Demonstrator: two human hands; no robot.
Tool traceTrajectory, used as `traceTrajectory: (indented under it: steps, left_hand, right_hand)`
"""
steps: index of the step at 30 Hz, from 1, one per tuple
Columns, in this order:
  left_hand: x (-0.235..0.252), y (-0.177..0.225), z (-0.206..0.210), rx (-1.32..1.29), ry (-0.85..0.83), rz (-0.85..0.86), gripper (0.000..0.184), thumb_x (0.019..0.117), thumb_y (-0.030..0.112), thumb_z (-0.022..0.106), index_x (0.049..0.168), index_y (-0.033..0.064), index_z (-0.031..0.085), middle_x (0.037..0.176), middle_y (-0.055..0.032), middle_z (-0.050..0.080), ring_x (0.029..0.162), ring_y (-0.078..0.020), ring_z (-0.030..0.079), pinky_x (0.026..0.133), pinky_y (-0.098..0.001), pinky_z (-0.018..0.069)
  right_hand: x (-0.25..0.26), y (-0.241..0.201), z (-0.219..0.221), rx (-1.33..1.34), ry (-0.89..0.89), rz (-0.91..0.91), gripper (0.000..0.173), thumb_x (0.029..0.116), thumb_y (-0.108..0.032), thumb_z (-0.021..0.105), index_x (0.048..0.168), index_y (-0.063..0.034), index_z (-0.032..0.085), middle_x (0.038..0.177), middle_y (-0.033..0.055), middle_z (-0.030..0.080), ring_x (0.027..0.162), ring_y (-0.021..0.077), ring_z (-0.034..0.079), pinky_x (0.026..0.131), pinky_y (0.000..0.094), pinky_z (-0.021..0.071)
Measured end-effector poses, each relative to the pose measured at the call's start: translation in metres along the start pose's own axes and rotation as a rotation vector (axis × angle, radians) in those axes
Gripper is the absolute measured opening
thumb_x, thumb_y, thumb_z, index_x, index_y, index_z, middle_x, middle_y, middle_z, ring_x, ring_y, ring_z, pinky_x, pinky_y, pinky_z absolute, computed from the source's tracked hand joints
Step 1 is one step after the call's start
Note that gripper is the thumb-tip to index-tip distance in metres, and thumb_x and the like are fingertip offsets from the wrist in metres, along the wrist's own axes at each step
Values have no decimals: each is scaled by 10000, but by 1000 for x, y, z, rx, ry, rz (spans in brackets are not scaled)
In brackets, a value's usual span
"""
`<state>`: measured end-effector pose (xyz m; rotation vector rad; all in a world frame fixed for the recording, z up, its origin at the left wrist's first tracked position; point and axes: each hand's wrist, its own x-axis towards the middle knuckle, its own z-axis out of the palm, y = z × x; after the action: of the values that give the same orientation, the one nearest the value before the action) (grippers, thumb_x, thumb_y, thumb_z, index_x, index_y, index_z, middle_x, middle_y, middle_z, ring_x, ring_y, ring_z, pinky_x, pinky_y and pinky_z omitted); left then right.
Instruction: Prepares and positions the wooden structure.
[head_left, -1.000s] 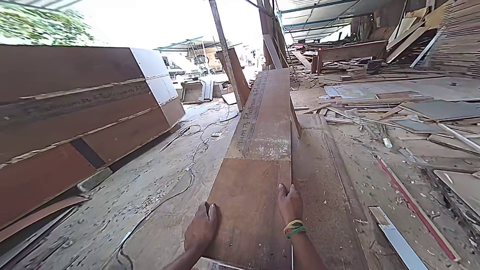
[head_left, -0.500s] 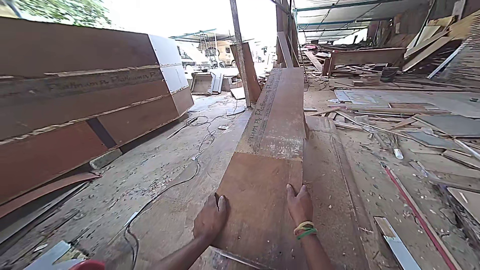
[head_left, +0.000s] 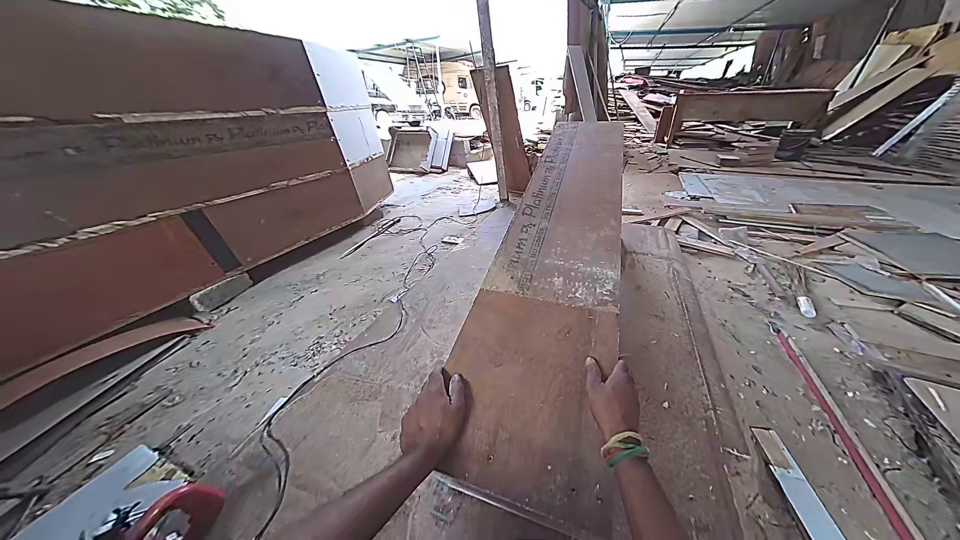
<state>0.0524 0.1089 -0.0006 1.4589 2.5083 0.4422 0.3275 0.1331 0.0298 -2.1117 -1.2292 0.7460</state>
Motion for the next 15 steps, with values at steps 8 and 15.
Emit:
traceTrajectory:
  steps: [8, 15]
  left_hand:
    - [0, -1, -1, -9, -5, 26, 601, 1065, 499, 251, 1473, 124, 484, 1325, -138, 663, 1134, -339, 690, 891, -572, 550]
    - [0, -1, 0, -4, 4, 28, 600, 1064, 496, 250, 1462, 119, 496, 1303, -140, 675, 1111, -342, 699, 873, -573, 555]
  right_hand:
    - [2, 3, 3, 28, 20, -1, 694, 1019, -512, 563, 1451, 24, 472, 1306, 230, 634, 1206, 338, 645, 1003, 483, 525]
    - [3, 3, 2, 37, 26, -1, 684, 1016, -509, 574, 1440, 20, 485, 1281, 232, 647, 1185, 347, 655, 987, 490, 532]
